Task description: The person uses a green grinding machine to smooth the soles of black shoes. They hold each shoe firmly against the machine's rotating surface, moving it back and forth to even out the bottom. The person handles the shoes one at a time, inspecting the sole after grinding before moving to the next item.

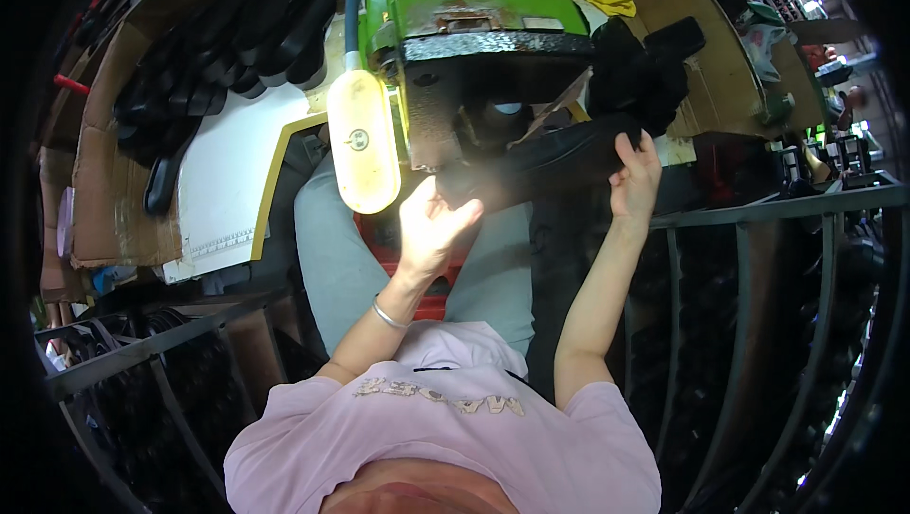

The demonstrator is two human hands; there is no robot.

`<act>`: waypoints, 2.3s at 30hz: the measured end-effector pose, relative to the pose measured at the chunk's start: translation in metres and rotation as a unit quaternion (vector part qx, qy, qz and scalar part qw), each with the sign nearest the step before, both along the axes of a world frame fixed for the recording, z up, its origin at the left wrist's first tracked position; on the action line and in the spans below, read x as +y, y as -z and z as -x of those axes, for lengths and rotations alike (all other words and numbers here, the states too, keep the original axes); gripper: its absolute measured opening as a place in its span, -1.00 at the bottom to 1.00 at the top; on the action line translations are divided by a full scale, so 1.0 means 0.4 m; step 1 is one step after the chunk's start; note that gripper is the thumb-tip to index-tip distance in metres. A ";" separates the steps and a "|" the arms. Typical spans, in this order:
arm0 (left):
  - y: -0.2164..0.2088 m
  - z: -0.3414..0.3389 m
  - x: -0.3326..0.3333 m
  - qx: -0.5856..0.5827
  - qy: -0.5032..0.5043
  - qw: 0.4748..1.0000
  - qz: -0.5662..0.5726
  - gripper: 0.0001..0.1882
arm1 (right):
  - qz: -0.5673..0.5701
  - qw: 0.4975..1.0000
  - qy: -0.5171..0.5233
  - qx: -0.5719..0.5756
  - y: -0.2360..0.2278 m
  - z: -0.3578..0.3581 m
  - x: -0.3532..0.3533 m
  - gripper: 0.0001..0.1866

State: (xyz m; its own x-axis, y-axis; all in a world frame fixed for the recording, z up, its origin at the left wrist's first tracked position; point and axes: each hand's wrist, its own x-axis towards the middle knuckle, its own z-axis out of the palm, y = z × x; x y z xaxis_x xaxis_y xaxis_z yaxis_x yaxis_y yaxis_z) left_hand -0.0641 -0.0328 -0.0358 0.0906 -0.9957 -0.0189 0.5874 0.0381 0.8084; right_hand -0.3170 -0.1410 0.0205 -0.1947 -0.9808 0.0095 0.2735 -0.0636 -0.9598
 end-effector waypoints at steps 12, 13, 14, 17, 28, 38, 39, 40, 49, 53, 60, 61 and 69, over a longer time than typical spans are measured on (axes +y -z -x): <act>-0.084 -0.163 0.074 0.004 -0.031 1.000 -0.001 -0.49 | -0.001 0.995 -0.095 0.015 -0.025 -0.177 0.023 -0.66; -0.086 -0.174 0.078 0.008 -0.038 0.999 0.005 -0.50 | -0.011 0.995 -0.098 0.016 -0.028 -0.183 0.038 -0.66; -0.084 -0.189 0.082 0.016 -0.040 0.999 -0.002 -0.51 | -0.008 0.995 -0.100 0.008 -0.027 -0.196 0.052 -0.66; -0.066 -0.235 0.089 0.056 -0.034 0.998 -0.010 -0.52 | 0.004 0.993 -0.121 -0.009 -0.012 -0.215 0.087 -0.64; -0.008 -0.331 0.143 0.013 -0.040 0.999 -0.024 -0.56 | -0.005 0.990 -0.136 -0.025 0.031 -0.285 0.137 -0.62; 0.053 -0.430 0.268 0.043 -0.072 0.993 -0.080 -0.48 | -0.025 0.982 -0.189 -0.011 0.065 -0.398 0.200 -0.57; 0.070 -0.433 0.282 0.018 -0.049 0.994 -0.093 -0.48 | -0.001 0.982 -0.189 0.023 0.068 -0.402 0.201 -0.59; 0.088 -0.428 0.290 -0.047 -0.027 0.991 -0.122 -0.52 | 0.025 0.980 -0.188 0.059 0.071 -0.408 0.202 -0.61; -0.030 -0.355 0.142 -0.391 -0.020 0.920 0.002 -0.60 | -0.022 0.986 -0.163 -0.021 0.101 -0.298 0.163 -0.74; -0.132 -0.277 0.062 -0.390 -0.107 0.908 0.113 -0.63 | -0.042 0.986 -0.116 -0.109 0.115 -0.224 0.114 -0.84; -0.151 -0.287 0.027 -0.365 -0.113 0.918 0.109 -0.60 | -0.042 0.977 -0.130 -0.166 0.096 -0.237 0.126 -0.81; -0.140 -0.289 0.032 -0.349 -0.118 0.925 0.094 -0.66 | -0.039 0.972 -0.138 -0.187 0.091 -0.242 0.129 -0.83; -0.073 -0.383 0.112 -0.222 -0.131 0.966 0.016 -0.68 | -0.069 0.967 -0.171 -0.173 0.114 -0.319 0.168 -0.80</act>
State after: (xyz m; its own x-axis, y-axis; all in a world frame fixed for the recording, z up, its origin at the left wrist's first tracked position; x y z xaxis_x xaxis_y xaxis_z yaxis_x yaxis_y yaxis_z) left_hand 0.0891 0.0122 -0.0065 0.3317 -0.9370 0.1093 0.1496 0.1667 0.9746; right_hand -0.1896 -0.0738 -0.0251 0.1730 -0.9758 -0.1341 0.5629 0.2097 -0.7995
